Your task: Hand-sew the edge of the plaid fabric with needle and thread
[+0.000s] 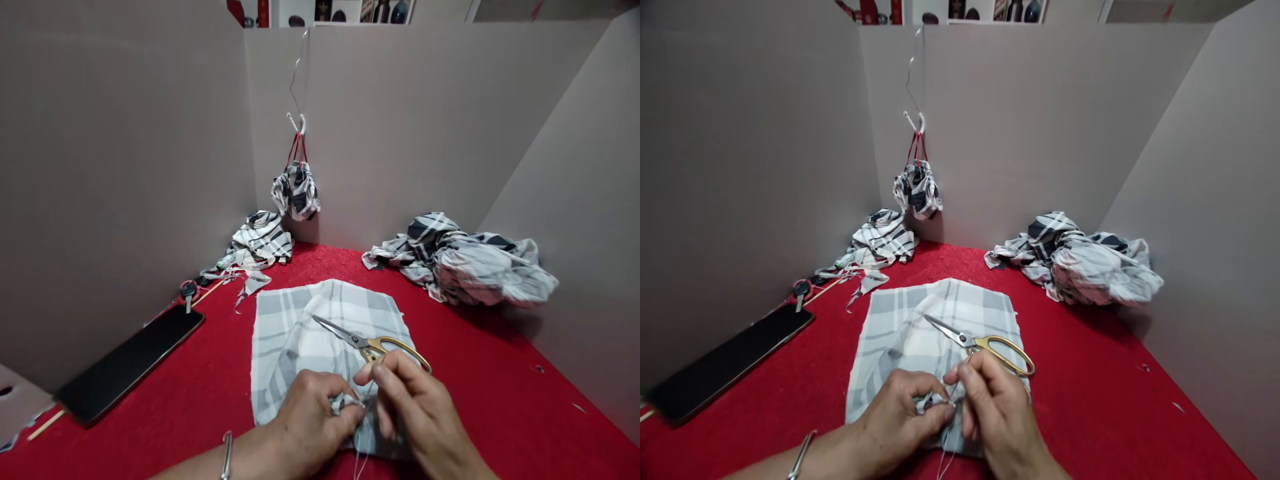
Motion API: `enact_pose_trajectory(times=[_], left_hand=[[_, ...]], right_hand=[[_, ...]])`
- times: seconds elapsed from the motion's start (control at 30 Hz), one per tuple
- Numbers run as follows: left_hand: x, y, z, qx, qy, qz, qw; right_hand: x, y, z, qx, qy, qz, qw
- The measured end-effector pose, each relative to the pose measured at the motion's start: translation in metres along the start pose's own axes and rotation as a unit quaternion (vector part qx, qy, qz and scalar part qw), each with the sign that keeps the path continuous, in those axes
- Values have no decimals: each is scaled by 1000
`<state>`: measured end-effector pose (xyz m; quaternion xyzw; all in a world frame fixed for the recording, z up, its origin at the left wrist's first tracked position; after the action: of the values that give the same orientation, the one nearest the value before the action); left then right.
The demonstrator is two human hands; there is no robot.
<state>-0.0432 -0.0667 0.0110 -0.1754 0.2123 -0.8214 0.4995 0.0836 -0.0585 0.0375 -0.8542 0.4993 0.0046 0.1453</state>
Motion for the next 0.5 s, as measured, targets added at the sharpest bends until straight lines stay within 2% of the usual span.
enact_pose_trajectory(times=[0.03,0.1,0.17,0.23,0.33,0.4,0.5], left_hand=[[-1,0,-3,56,-26,-20,998],[-3,3,-8,142,-55,-48,987],[-5,4,-13,190,-64,-61,978],[-5,4,-15,220,-70,-71,970],[-4,-2,-19,261,-104,-76,957],[-3,-8,-21,291,-120,-69,947],[-2,-15,-20,304,-109,-70,944]], right_hand=[[-1,0,7,-110,55,-9,992],[-1,5,12,-281,104,-31,954],[-2,6,10,-350,108,-51,929],[-3,-1,8,-361,103,-54,925],[-5,-33,5,-390,97,9,916],[-5,-65,0,-407,80,83,906],[2,-109,-12,-405,55,179,895]])
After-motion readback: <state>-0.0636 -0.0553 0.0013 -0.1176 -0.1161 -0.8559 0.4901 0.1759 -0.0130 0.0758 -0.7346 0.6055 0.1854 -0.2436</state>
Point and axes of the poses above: each hand's wrist, its own x-axis away from the middle knuckle, its own y-axis out of the palm, z = x × y, the point moved 6 cm from there along -x, towards the middle knuckle, and after that the axes turned 11 degrees about -z, right-handed, at the moved point
